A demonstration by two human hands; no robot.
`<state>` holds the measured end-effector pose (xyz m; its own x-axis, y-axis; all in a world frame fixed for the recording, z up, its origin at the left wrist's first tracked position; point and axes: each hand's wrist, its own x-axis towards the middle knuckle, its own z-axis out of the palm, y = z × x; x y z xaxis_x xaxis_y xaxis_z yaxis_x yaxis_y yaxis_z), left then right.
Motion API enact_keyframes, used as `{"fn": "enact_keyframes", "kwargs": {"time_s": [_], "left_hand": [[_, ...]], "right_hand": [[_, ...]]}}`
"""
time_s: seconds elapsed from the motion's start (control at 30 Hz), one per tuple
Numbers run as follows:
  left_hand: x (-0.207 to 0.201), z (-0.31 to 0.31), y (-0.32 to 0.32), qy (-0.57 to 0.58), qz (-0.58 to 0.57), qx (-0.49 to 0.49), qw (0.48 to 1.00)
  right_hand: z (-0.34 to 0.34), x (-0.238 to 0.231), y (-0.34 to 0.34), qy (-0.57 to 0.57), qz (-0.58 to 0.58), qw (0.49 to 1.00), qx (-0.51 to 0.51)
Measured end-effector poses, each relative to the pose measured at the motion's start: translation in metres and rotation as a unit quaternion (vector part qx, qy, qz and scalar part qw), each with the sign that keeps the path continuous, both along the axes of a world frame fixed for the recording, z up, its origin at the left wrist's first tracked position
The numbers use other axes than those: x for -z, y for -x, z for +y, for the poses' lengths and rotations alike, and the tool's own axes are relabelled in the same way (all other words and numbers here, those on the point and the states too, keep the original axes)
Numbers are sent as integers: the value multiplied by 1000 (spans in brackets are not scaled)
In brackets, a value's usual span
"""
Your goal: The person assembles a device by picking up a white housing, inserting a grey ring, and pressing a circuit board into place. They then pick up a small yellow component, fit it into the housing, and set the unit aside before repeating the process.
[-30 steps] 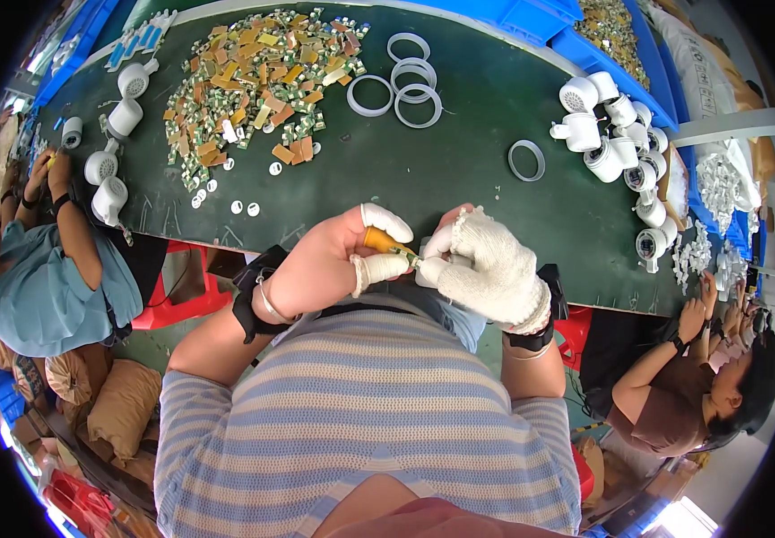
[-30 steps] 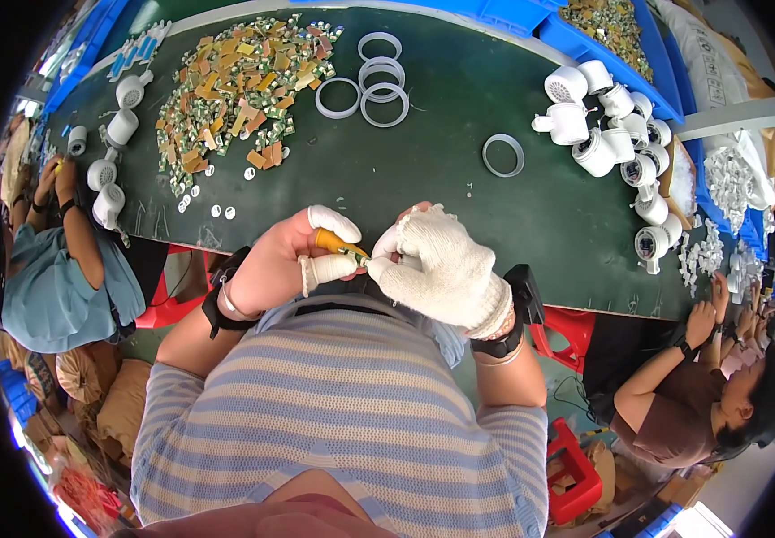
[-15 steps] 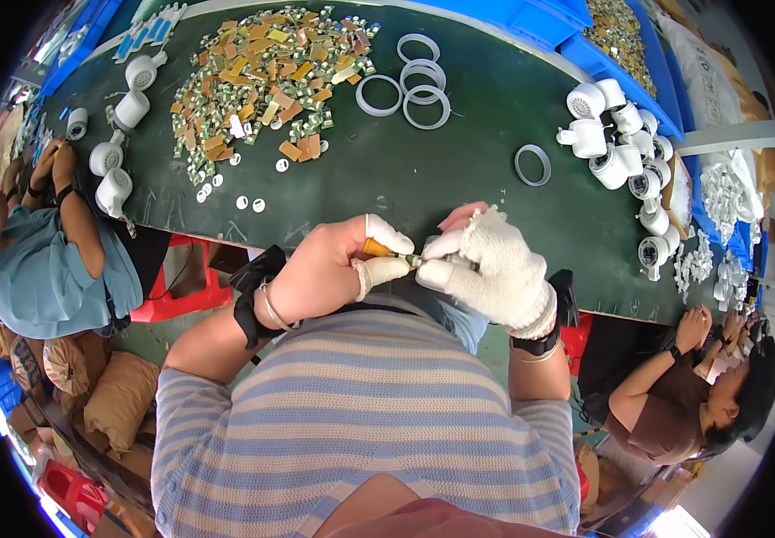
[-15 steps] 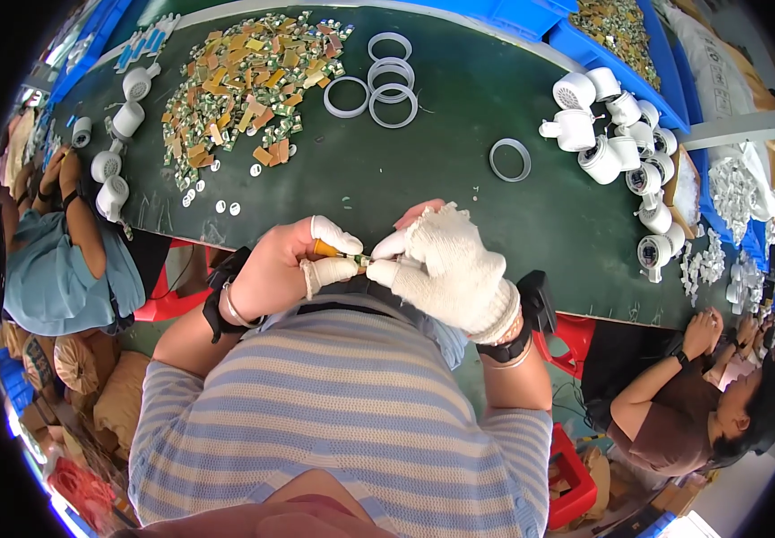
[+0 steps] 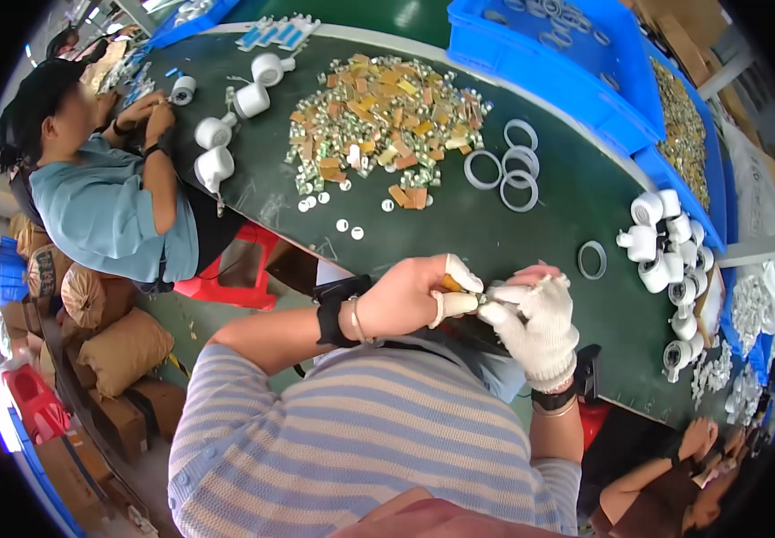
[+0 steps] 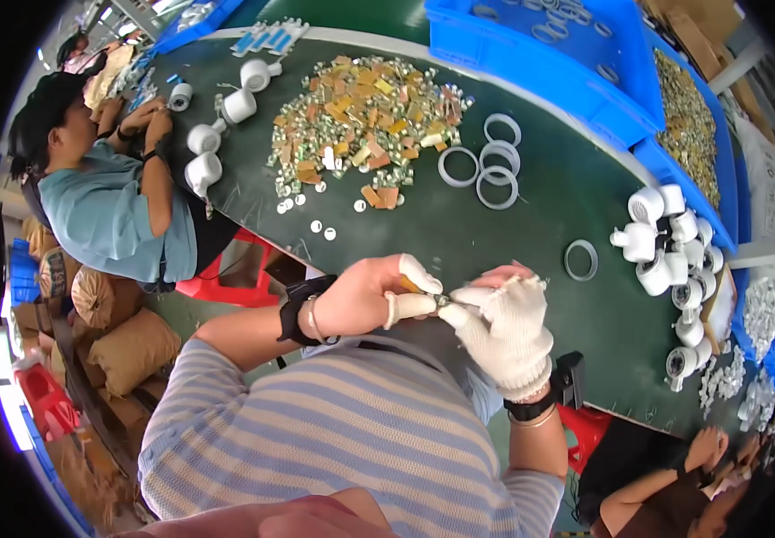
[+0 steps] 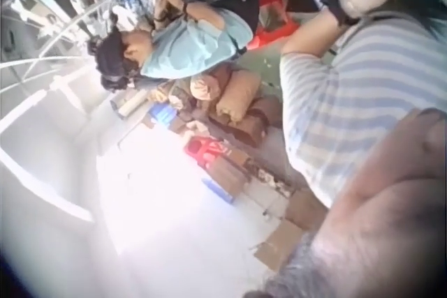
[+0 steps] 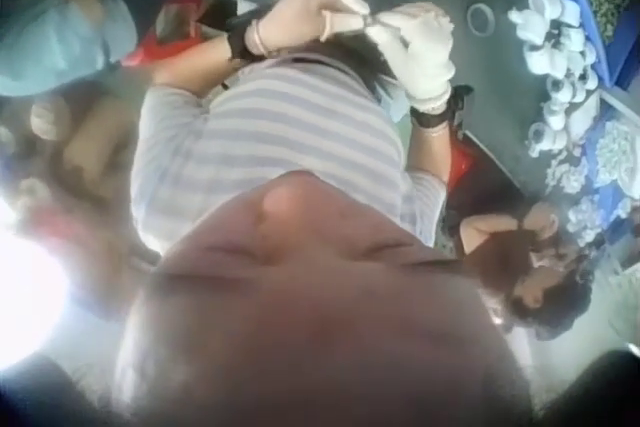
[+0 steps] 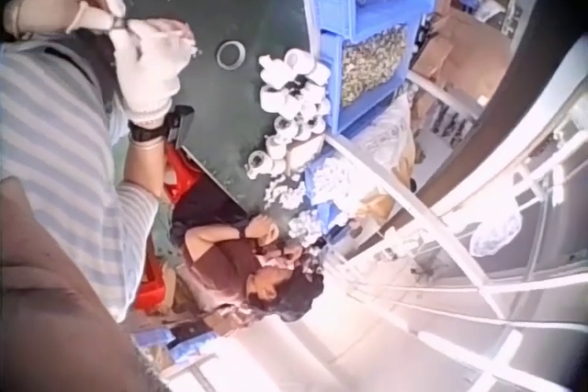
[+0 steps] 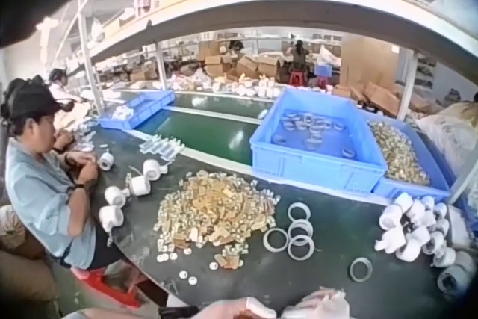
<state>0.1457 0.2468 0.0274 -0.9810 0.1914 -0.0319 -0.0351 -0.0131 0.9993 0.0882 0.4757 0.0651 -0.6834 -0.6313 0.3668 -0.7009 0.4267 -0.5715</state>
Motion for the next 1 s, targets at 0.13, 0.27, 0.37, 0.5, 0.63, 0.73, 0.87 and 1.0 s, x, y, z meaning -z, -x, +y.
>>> {"fn": "enact_keyframes", "kwargs": {"time_s": [0.13,0.27,0.37,0.5,0.63,0.73,0.87,1.0], "left_hand": [[-42,-58,11,-10,4,-139,990],[-58,-172,29,217,103,-362,901],[-35,-275,55,198,161,-359,898],[-10,-259,73,201,127,-366,900],[-19,-116,54,91,109,-205,968],[-3,-52,37,66,108,-81,989],[2,-17,16,21,17,42,999],[-4,4,17,101,56,128,985]], "right_hand": [[16,-13,-5,71,-28,994,80],[31,8,-6,142,-101,981,83],[38,18,1,145,-164,966,134],[92,31,39,33,89,952,291],[165,23,96,-98,55,796,595],[192,41,102,-120,5,823,555],[137,9,59,199,-83,789,576],[93,-16,9,31,-217,948,229]]}}
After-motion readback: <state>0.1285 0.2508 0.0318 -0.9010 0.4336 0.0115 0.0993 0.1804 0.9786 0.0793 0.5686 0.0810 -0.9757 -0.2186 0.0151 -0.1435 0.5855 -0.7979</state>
